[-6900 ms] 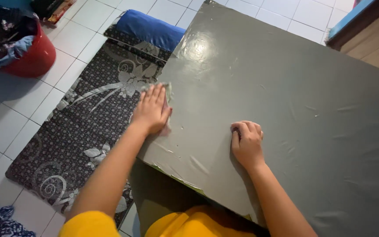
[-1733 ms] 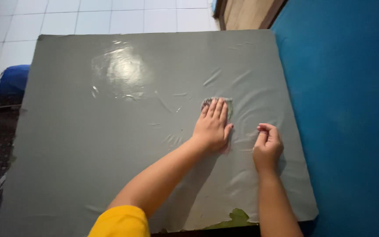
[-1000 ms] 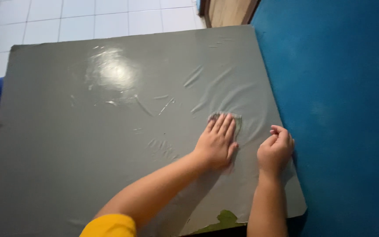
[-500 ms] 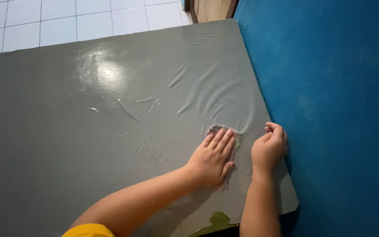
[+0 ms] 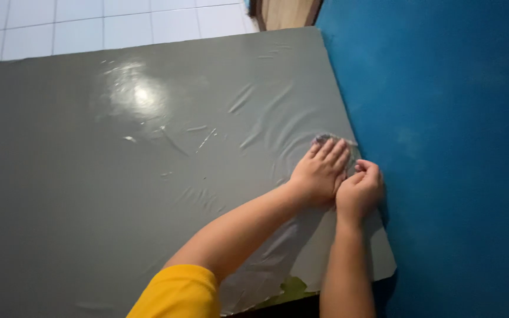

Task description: The recorder is wiping a low grey glossy table or board with a cloth.

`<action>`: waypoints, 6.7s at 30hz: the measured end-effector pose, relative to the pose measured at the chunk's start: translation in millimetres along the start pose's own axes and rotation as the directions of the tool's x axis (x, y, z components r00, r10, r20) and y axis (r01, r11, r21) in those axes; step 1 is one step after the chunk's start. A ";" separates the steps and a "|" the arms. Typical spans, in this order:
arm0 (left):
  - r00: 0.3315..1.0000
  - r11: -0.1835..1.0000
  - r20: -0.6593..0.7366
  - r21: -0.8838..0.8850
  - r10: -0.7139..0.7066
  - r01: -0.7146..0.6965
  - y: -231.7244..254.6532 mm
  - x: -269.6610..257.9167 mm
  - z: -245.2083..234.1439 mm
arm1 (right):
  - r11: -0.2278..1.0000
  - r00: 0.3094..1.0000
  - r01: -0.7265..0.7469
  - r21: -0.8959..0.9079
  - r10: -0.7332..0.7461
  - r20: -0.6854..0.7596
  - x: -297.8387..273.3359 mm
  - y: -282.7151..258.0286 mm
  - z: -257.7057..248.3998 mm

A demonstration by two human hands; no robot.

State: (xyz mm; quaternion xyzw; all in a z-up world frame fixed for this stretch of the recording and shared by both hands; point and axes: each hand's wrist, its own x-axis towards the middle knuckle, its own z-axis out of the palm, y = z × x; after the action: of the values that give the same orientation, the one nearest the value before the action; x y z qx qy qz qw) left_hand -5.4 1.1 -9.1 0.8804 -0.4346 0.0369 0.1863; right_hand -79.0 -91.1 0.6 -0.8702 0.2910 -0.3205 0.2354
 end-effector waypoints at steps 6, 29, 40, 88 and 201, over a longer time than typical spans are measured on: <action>0.998 0.997 0.054 -0.077 0.016 -0.012 6.4 -91.7 -40.9 | 0.999 1.000 -0.011 0.031 0.012 -0.024 -1.4 1.6 3.5; 0.936 0.937 0.037 0.034 -0.349 0.348 -72.9 -170.4 -73.9 | 0.950 0.909 0.287 0.121 -0.310 0.278 -27.9 3.2 -56.5; 0.984 0.990 0.113 0.048 -0.136 0.131 14.2 -186.9 -67.1 | 0.990 0.967 0.081 0.112 -0.106 0.232 -66.4 32.7 -88.3; 0.996 0.985 0.043 -0.161 0.076 -0.068 63.7 -144.9 -41.2 | 0.964 0.978 0.165 0.211 -0.188 0.095 -63.7 28.5 -89.6; 0.179 0.140 -0.229 0.174 -0.957 0.975 -174.2 -560.8 -211.1 | 0.558 0.074 0.316 0.767 -0.821 0.567 -267.8 -302.9 0.2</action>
State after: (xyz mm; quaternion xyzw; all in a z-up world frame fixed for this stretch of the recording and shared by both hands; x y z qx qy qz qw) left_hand -196.7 594.8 8.1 0.9676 0.2467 -0.0023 0.0527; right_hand -138.5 302.9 68.4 -0.8437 -0.3557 0.0866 0.3926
